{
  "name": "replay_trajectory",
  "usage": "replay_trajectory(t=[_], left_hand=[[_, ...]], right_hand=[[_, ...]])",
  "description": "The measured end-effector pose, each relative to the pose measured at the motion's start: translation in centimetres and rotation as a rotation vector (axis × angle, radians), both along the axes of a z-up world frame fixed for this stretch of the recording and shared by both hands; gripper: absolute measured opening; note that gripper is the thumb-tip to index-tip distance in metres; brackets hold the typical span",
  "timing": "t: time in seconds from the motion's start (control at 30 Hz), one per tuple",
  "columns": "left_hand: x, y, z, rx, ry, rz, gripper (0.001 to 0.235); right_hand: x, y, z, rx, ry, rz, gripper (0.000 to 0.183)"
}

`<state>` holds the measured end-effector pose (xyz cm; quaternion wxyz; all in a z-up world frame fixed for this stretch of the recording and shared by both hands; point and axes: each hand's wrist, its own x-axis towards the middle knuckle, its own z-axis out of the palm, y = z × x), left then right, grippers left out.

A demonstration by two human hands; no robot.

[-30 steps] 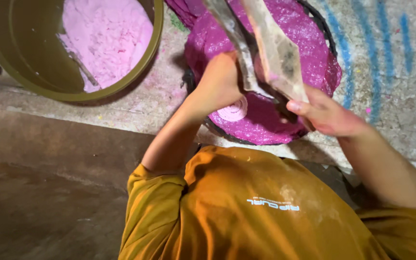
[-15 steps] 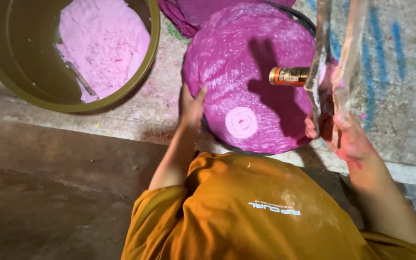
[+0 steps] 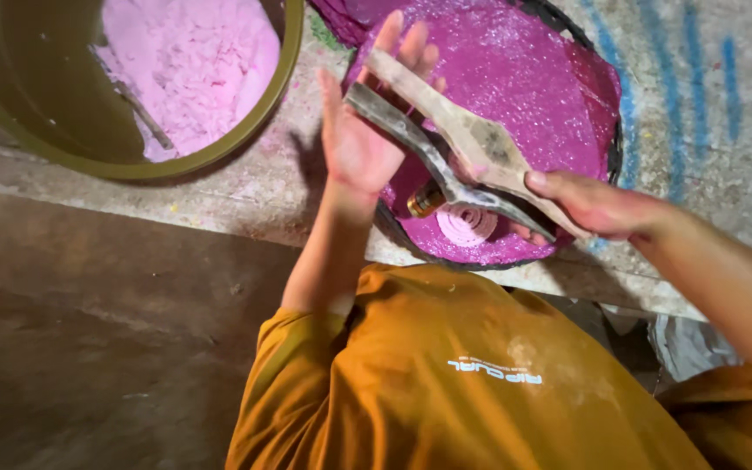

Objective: The person scoops pink paste from a bowl and uses a handheld extruder to form spiral-shaped incense cones on a glittery purple tray. The person repeatedly extrudes paste, then uses a finger to lift and place each cone onto the tray.

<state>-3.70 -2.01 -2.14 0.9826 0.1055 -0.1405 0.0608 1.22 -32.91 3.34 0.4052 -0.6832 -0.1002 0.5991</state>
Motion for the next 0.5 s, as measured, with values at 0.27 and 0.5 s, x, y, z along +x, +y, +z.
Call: replay_trajectory(t=[0.27, 0.5], left_hand=[[2.3, -0.1, -1.7, -0.245, 0.048, 0.059, 0.047], [2.6, 0.6, -3.9, -0.238, 0.076, 0.087, 0.045]], right_hand=[[1.8, 4.5, 1.5, -0.379, -0.527, 0.2, 0.083], [0.1, 6.9, 1.6, -0.304, -0.59, 0.121, 0.081]])
